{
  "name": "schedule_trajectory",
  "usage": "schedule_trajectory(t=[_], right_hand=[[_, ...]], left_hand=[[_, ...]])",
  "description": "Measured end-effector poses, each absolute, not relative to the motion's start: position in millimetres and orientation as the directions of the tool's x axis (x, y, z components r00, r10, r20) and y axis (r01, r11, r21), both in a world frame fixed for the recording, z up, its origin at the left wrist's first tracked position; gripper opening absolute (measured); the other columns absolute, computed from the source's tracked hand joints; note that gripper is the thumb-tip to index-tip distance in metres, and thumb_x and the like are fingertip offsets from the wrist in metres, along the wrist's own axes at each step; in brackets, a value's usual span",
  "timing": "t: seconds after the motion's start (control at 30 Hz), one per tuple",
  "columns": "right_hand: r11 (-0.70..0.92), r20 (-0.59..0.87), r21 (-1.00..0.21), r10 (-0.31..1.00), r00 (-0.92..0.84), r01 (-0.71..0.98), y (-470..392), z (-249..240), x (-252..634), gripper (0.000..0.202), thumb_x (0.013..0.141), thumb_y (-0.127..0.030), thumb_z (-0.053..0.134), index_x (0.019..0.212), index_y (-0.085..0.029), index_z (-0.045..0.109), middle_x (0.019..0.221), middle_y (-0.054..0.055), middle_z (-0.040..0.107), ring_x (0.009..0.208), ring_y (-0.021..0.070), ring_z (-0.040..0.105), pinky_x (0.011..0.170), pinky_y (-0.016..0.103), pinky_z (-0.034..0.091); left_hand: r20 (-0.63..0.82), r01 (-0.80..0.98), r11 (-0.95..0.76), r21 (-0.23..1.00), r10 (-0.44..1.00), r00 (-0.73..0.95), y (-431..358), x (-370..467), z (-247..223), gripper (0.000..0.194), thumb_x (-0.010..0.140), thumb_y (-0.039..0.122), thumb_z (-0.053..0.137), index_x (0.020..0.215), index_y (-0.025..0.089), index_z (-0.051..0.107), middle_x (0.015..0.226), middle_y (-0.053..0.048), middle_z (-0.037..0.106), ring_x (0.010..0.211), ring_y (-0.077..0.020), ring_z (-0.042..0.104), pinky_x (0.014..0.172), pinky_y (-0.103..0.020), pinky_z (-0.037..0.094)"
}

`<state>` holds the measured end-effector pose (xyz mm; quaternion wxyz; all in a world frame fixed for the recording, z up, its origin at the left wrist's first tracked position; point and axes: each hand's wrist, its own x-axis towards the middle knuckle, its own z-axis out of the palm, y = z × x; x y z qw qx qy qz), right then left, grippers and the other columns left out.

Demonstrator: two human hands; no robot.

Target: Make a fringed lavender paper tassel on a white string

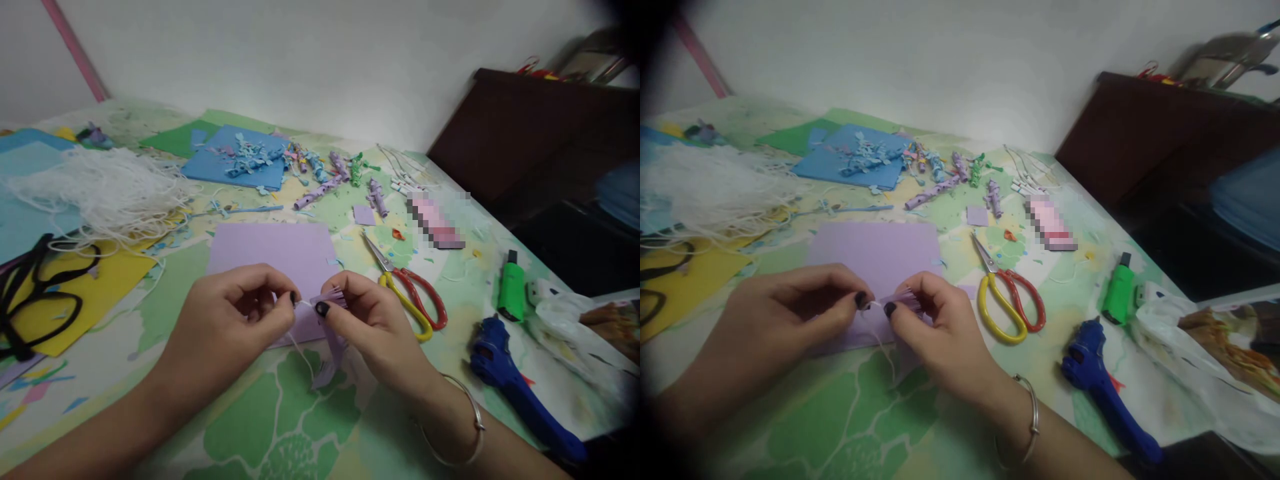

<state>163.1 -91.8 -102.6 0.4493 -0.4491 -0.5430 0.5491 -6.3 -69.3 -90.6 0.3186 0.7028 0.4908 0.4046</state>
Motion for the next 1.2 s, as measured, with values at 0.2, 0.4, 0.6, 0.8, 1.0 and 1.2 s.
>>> schedule_trajectory(t=[0.2,0.4,0.6,0.8,1.0,1.2], right_hand=[[-0.06,-0.047,-0.996,0.982,-0.181,-0.068,-88.6,-100.4,163.8,0.006,0.074,-0.018,0.061,0.074,-0.018,0.055,0.063,-0.005,0.047,0.056,0.0082,0.041,0.051,0.023,0.033],[-0.095,-0.079,-0.992,0.983,-0.164,-0.087,-88.4,-101.7,163.4,0.006,0.072,-0.018,0.062,0.073,-0.018,0.056,0.062,-0.005,0.048,0.055,0.0082,0.042,0.05,0.022,0.035],[-0.157,-0.1,-0.954,0.97,-0.221,-0.255,-88.6,-107.0,165.0,0.004,0.076,-0.017,0.062,0.08,-0.017,0.062,0.075,0.001,0.061,0.063,0.01,0.054,0.058,0.023,0.044],[-0.349,-0.218,-0.862,0.91,-0.353,-0.368,-86.7,-111.0,164.4,0.014,0.076,-0.02,0.06,0.085,-0.019,0.049,0.072,0.002,0.066,0.05,0.0102,0.055,0.049,0.023,0.043],[-0.091,-0.147,-0.962,0.967,-0.209,0.259,-86.2,-111.2,171.2,0.025,0.083,-0.022,0.055,0.107,-0.021,0.049,0.077,0.001,0.065,0.068,0.0154,0.061,0.059,0.027,0.045],[0.103,0.101,-0.796,0.994,-0.038,0.597,-82.7,-103.2,186.3,0.024,0.087,-0.03,0.055,0.109,-0.02,0.053,0.102,0.009,0.065,0.087,0.0209,0.061,0.068,0.032,0.045]], left_hand=[[0.053,0.156,-0.067,0.985,0.994,0.096,-62.1,-11.2,-93.8,0.011,0.066,0.018,0.06,0.058,0.021,0.067,0.044,0.005,0.052,0.036,-0.0056,0.039,0.032,-0.016,0.025],[-0.121,-0.106,0.137,0.985,0.983,0.141,-62.7,-10.8,-96.5,0.006,0.063,0.017,0.066,0.057,0.018,0.068,0.047,0.002,0.052,0.037,-0.0046,0.036,0.035,-0.018,0.022],[-0.201,-0.113,0.239,0.964,0.941,0.274,-63.4,-8.2,-99.9,0.007,0.068,0.019,0.067,0.062,0.017,0.07,0.05,0.001,0.053,0.042,-0.0053,0.035,0.039,-0.02,0.021],[-0.246,-0.135,0.295,0.946,0.923,0.296,-62.1,-8.4,-102.5,0.008,0.071,0.019,0.063,0.066,0.016,0.068,0.056,0.0,0.055,0.043,-0.0059,0.033,0.04,-0.022,0.017],[-0.295,-0.134,0.344,0.929,0.911,0.288,-56.8,-9.5,-109.6,0.008,0.074,0.018,0.059,0.069,0.017,0.066,0.051,0.003,0.05,0.04,-0.0052,0.033,0.039,-0.02,0.017],[-0.294,-0.143,0.342,0.929,0.914,0.279,-53.3,-10.0,-110.2,0.014,0.073,0.016,0.055,0.069,0.016,0.068,0.057,0.001,0.054,0.042,-0.0051,0.04,0.04,-0.019,0.025]])
